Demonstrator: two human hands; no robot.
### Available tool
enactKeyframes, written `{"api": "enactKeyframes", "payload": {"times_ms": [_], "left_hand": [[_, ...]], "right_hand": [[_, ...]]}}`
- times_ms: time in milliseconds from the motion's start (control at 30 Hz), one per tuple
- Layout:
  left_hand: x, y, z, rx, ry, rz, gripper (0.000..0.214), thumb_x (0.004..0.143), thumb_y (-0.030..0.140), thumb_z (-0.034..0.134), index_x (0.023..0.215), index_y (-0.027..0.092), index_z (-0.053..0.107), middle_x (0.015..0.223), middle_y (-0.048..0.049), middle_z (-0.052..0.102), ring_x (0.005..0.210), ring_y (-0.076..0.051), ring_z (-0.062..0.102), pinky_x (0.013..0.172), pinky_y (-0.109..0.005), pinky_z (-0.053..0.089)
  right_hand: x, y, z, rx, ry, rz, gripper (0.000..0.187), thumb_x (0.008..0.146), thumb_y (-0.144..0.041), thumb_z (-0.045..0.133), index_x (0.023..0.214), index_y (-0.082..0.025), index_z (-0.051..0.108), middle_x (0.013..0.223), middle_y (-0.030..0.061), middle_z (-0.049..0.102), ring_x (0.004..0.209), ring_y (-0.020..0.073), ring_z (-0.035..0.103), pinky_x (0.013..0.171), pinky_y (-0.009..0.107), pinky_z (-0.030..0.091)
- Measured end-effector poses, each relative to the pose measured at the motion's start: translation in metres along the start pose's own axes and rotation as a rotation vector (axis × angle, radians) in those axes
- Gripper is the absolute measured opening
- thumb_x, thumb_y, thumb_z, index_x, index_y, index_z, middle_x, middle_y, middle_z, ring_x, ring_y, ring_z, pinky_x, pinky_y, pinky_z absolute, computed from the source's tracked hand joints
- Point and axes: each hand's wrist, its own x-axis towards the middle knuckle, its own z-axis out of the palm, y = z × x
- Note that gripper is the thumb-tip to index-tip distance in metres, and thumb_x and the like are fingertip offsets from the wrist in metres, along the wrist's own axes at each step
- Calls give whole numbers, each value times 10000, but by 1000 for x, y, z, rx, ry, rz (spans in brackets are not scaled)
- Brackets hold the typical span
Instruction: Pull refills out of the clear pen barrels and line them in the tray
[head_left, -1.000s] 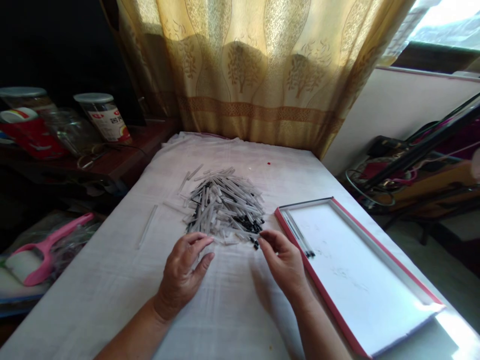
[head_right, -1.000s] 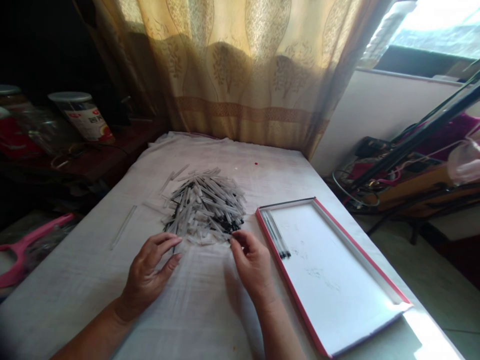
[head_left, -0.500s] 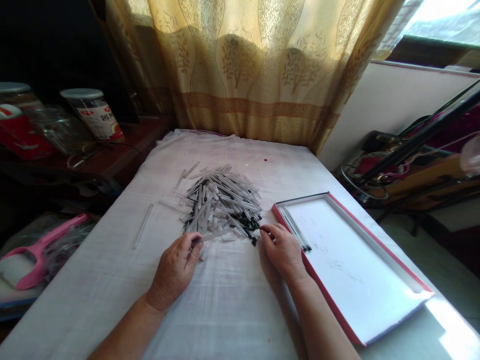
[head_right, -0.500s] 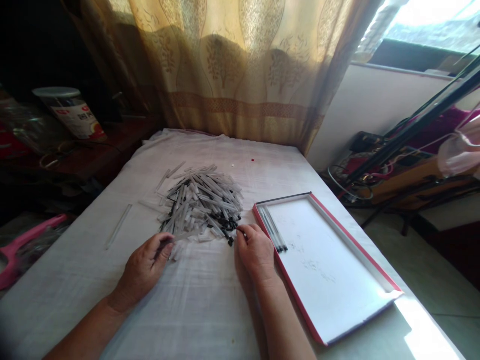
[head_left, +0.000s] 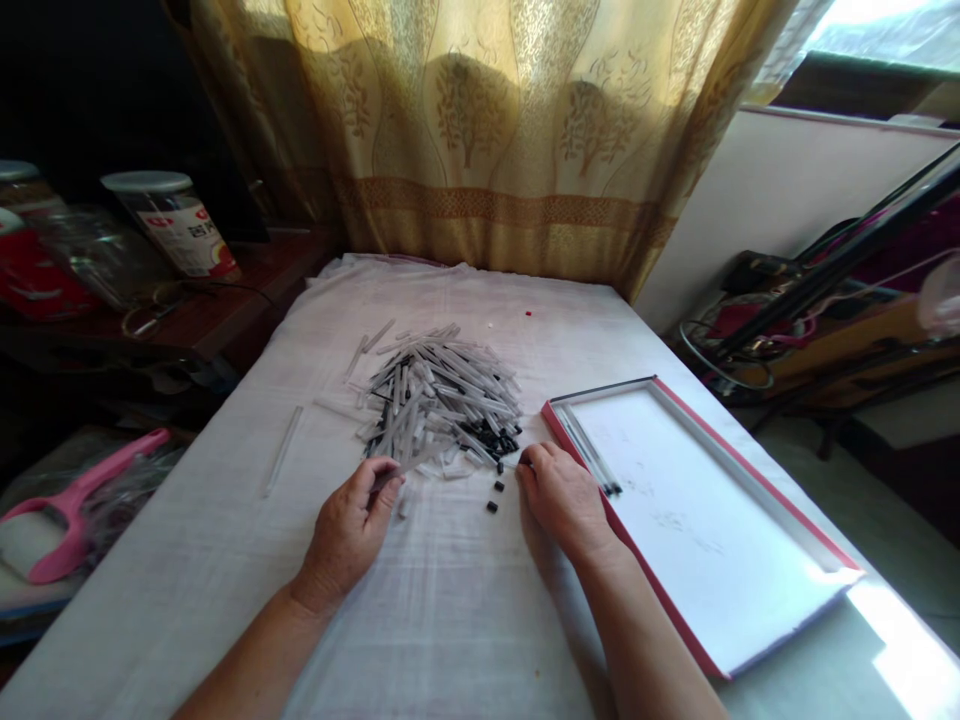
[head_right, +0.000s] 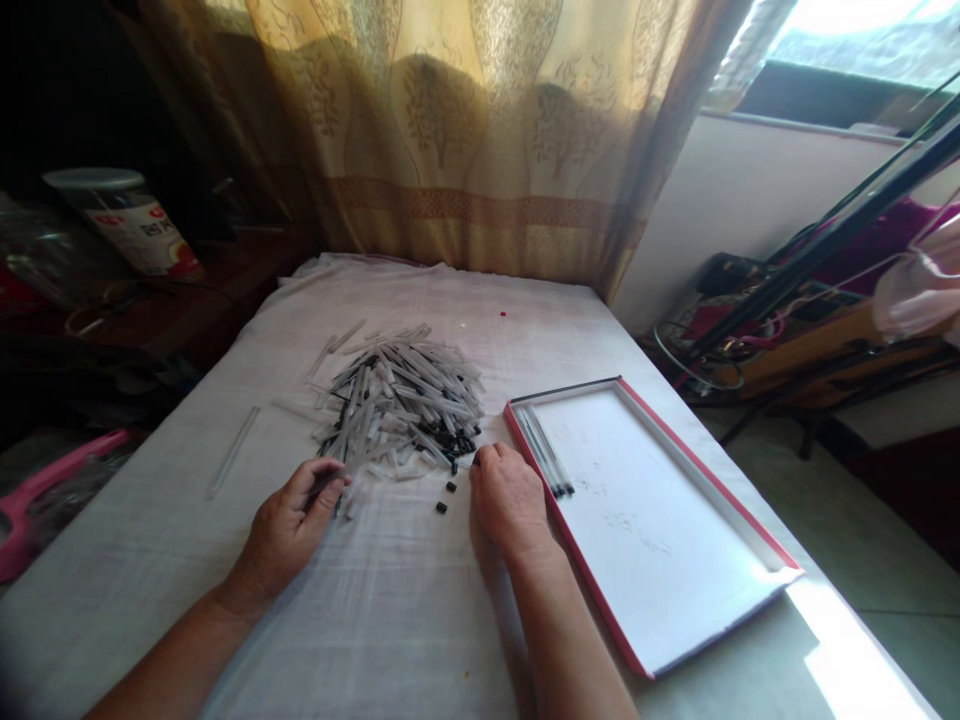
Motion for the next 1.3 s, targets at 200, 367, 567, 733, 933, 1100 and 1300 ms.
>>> {"api": "enactKeyframes", "payload": {"times_ms": [200, 367, 567, 733, 933, 1100, 1300], "left_hand": [[0, -2, 0, 0, -5, 3, 264, 912, 451, 488, 1016, 240, 607, 893, -38, 766, 838, -198, 740, 738, -271, 569], [0, -3, 1, -4, 7, 17, 239, 905, 431, 504, 1004, 241, 609, 882, -29, 764, 817, -194, 743, 731, -266, 571], [0, -3, 1, 15, 20, 51, 223, 908, 410, 517, 999, 236, 623, 884, -22, 760, 807, -180, 735, 720, -253, 567], [3, -1, -1, 18, 79, 179, 205, 915, 348, 537, 977, 209, 675, 856, -27, 728, 777, -157, 705, 723, -232, 558], [5, -1, -1, 17, 89, 220, 219, 926, 339, 547, 989, 209, 712, 857, -28, 713, 770, -148, 690, 697, -217, 546], [5, -1, -1, 21, 76, 214, 239, 927, 347, 536, 987, 205, 719, 879, -41, 714, 815, -168, 691, 751, -248, 553], [4, -2, -1, 19, 67, 220, 222, 930, 325, 540, 990, 200, 713, 879, -37, 708, 814, -161, 685, 750, -240, 548]], "right_hand": [[-2, 4, 1, 21, -31, 25, 162, 945, -281, 541, 989, -211, 680, 1069, 67, 671, 953, 229, 657, 748, 305, 419], [-1, 3, 0, -6, -28, 12, 161, 952, -251, 528, 1006, -178, 661, 1082, 94, 663, 1008, 232, 645, 783, 301, 419], [-1, 6, 0, 30, -8, -21, 161, 938, -221, 517, 949, -189, 674, 1038, 88, 685, 972, 229, 664, 771, 301, 435], [-5, 25, 4, 378, 214, 31, 127, 873, -254, 558, 886, -199, 671, 907, 80, 729, 773, 218, 680, 731, 343, 481], [-1, 24, 6, 1354, 626, 211, 304, 801, -472, 682, 888, -187, 622, 915, 88, 756, 737, 197, 716, 593, 289, 541], [-2, 5, 1, 1539, 731, 195, 306, 785, -441, 730, 885, -187, 592, 824, 49, 751, 637, 157, 703, 518, 243, 529], [-11, -1, 4, 1535, 647, 171, 262, 808, -411, 707, 878, -185, 595, 823, 55, 754, 608, 146, 691, 524, 251, 536]]}}
